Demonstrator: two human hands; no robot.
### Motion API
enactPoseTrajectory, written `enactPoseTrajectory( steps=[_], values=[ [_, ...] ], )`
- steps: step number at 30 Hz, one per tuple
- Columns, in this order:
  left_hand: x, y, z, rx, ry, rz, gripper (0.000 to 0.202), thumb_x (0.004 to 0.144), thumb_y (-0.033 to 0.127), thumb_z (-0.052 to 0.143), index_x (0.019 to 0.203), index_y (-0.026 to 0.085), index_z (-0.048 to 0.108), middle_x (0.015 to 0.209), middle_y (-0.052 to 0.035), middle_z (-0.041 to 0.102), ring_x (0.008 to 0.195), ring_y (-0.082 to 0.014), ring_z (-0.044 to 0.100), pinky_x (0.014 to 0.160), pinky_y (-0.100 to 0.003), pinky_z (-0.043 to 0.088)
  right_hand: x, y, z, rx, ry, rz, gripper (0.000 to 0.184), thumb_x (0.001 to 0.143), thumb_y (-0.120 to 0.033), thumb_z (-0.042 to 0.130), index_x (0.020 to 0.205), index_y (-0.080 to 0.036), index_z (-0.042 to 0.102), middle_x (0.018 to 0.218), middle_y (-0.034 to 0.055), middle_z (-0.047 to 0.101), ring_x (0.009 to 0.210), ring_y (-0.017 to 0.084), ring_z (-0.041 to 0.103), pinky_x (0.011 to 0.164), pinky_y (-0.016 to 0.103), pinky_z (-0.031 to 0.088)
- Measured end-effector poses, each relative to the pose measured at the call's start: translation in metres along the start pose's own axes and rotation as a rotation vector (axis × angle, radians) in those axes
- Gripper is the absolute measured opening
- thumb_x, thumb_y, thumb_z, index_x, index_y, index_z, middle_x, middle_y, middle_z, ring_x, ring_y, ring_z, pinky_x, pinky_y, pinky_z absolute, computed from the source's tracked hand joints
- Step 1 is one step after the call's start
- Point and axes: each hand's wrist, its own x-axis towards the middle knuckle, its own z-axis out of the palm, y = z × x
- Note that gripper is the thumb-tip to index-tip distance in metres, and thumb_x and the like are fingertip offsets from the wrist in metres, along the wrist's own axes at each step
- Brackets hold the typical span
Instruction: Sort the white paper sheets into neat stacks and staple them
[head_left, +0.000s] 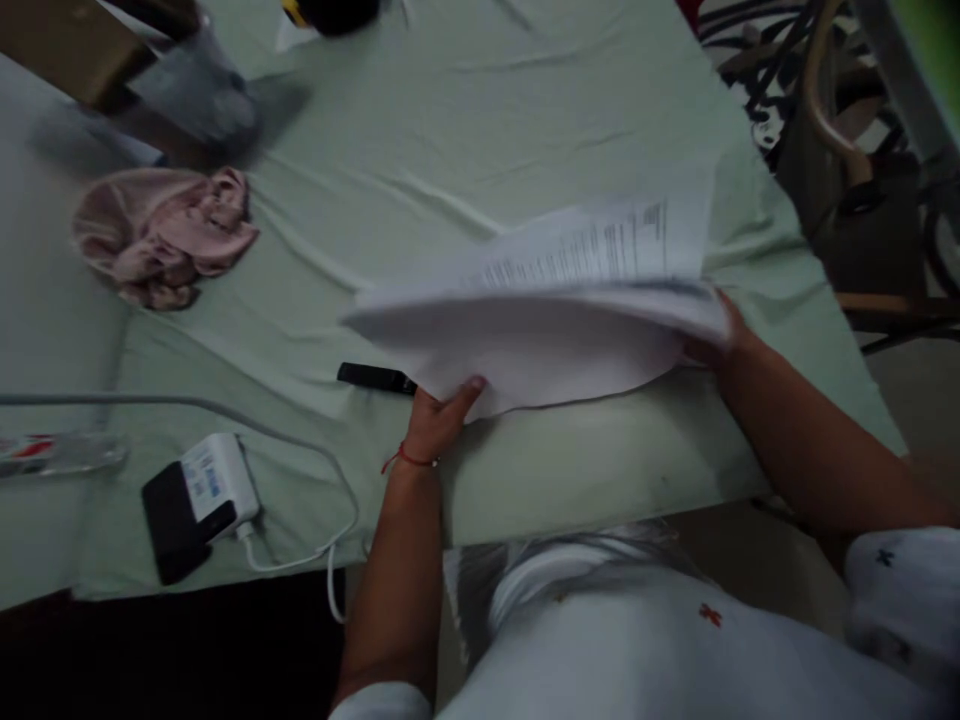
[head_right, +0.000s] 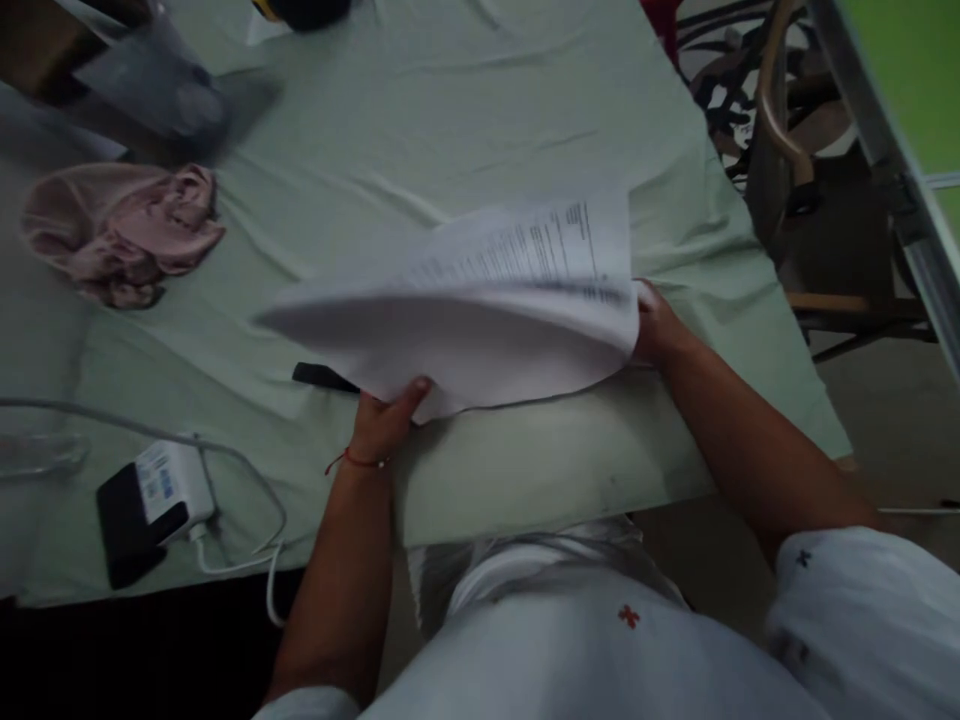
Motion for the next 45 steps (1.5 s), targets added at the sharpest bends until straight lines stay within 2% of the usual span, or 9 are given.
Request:
enactPoseTrajectory(
  steps=[5, 13, 16, 19, 21, 24, 28, 35, 45],
  values=[
    [0.001, 0.014, 0.009, -0.125, 0.007, -0.115, 0.055, 0.070, 0.056, 0.090, 0.104, 0.015, 0.078, 0.098, -0.0112, 0.079, 0.099, -0.0262, 0.074, 0.095, -0.040, 0.062, 0.002, 0.009, 0.007, -0.032, 0.029, 0.117, 0.056, 0.071, -0.081, 0.078, 0.076, -0.026, 0.069, 0.077, 0.0054, 0.075, 0.076, 0.027, 0.074, 0.060, 0.038, 0.059],
    [-0.002, 0.037, 0.011, -0.400, 0.060, -0.327, 0.064, 0.067, 0.073, 0.085, 0.095, 0.016, 0.077, 0.085, -0.0094, 0.076, 0.084, -0.0240, 0.075, 0.068, -0.030, 0.063, 0.001, 0.009, 0.011, 0.009, 0.094, 0.022, 0.058, 0.070, -0.083, 0.076, 0.068, -0.026, 0.063, 0.071, 0.0020, 0.069, 0.070, 0.022, 0.069, 0.061, 0.036, 0.055],
    [-0.006, 0.046, 0.013, -0.394, -0.042, -0.380, 0.061, 0.073, 0.074, 0.081, 0.092, 0.016, 0.075, 0.071, -0.0069, 0.069, 0.057, -0.0184, 0.067, 0.040, -0.024, 0.049, 0.000, 0.008, 0.014, 0.029, 0.088, 0.010, 0.059, 0.072, -0.083, 0.076, 0.070, -0.025, 0.064, 0.071, 0.0015, 0.069, 0.066, 0.019, 0.065, 0.059, 0.033, 0.052],
    [-0.007, 0.046, 0.015, -0.320, -0.056, -0.411, 0.049, 0.068, 0.058, 0.092, 0.076, 0.016, 0.069, 0.055, -0.0003, 0.057, 0.037, -0.0099, 0.047, 0.029, -0.020, 0.031, -0.002, 0.006, 0.017, 0.047, 0.060, 0.016, 0.059, 0.073, -0.082, 0.076, 0.072, -0.024, 0.066, 0.073, 0.0017, 0.070, 0.062, 0.017, 0.061, 0.056, 0.031, 0.050],
    [-0.007, 0.043, 0.017, -0.302, 0.005, -0.444, 0.047, 0.061, 0.051, 0.096, 0.072, 0.016, 0.066, 0.053, 0.0028, 0.054, 0.036, -0.0071, 0.042, 0.028, -0.019, 0.030, -0.004, 0.003, 0.019, 0.054, 0.019, 0.037, 0.060, 0.072, -0.083, 0.076, 0.074, -0.023, 0.068, 0.072, 0.0020, 0.070, 0.060, 0.016, 0.060, 0.054, 0.029, 0.049],
    [-0.006, 0.040, 0.018, -0.390, 0.111, -0.457, 0.053, 0.052, 0.047, 0.099, 0.083, 0.016, 0.069, 0.066, 0.0006, 0.064, 0.044, -0.0081, 0.050, 0.029, -0.017, 0.034, -0.007, -0.007, 0.016, 0.002, -0.084, 0.090, 0.061, 0.071, -0.082, 0.077, 0.077, -0.022, 0.072, 0.073, 0.0034, 0.072, 0.061, 0.017, 0.063, 0.053, 0.029, 0.049],
    [-0.007, 0.043, 0.016, -0.466, 0.202, -0.432, 0.060, 0.047, 0.049, 0.100, 0.087, 0.017, 0.069, 0.072, 0.0010, 0.068, 0.044, -0.0058, 0.048, 0.028, -0.015, 0.030, -0.009, -0.024, 0.007, -0.156, -0.197, 0.178, 0.051, 0.073, -0.069, 0.084, 0.073, -0.019, 0.073, 0.066, 0.0027, 0.067, 0.059, 0.016, 0.060, 0.051, 0.027, 0.044],
    [-0.006, 0.042, 0.016, -0.493, 0.240, -0.437, 0.064, 0.044, 0.052, 0.101, 0.087, 0.017, 0.070, 0.072, 0.0010, 0.069, 0.048, -0.0071, 0.053, 0.030, -0.013, 0.031, -0.015, -0.036, 0.009, -0.193, -0.175, 0.167, 0.037, 0.071, -0.056, 0.087, 0.074, -0.021, 0.077, 0.068, 0.0006, 0.069, 0.062, 0.016, 0.059, 0.053, 0.028, 0.043],
    [-0.005, 0.037, 0.018, -0.504, 0.196, -0.399, 0.062, 0.046, 0.046, 0.102, 0.092, 0.016, 0.074, 0.084, -0.0054, 0.077, 0.064, -0.0159, 0.069, 0.042, -0.019, 0.050, -0.028, -0.031, 0.008, -0.065, -0.128, 0.189, 0.030, 0.067, -0.047, 0.092, 0.081, -0.024, 0.079, 0.076, 0.0005, 0.075, 0.069, 0.020, 0.067, 0.061, 0.033, 0.053]
  ],
)
